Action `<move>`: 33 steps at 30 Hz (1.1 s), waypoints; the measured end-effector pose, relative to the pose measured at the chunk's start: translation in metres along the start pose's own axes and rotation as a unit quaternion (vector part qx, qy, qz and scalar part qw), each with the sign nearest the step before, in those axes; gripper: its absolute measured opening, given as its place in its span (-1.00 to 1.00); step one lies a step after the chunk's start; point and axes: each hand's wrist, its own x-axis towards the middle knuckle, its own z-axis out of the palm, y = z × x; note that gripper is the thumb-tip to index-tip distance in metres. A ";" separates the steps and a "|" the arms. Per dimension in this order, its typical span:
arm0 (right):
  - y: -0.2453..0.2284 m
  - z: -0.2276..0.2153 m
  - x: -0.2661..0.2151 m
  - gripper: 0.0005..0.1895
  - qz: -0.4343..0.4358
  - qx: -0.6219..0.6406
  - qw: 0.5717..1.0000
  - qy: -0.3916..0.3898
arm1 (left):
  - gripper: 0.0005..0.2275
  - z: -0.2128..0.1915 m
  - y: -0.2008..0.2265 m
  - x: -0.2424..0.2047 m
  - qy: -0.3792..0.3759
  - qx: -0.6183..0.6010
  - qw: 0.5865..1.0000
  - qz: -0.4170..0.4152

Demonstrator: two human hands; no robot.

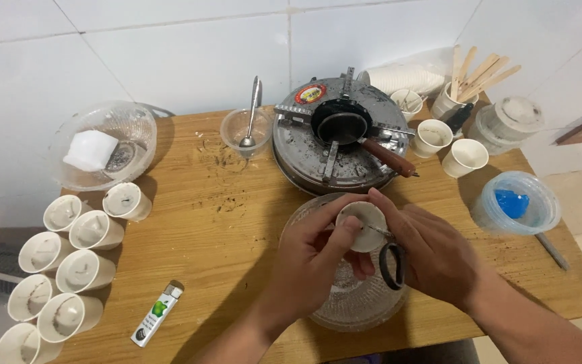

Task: Trimming the edges of small white paper cups with scissors to prepare them for use as candle molds.

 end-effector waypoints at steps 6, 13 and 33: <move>-0.003 0.001 0.004 -0.45 -0.021 -0.006 1.000 0.014 | -0.68 -0.003 0.001 0.000 -0.008 0.020 1.000 0.000; -0.007 0.002 0.004 -0.37 -0.007 -0.011 1.000 0.014 | -0.70 -0.002 0.002 0.001 0.004 0.030 1.000 0.005; -0.011 -0.019 0.015 -0.28 0.006 0.052 0.997 -0.053 | -0.70 -0.012 -0.008 0.005 -0.018 -0.017 1.000 -0.006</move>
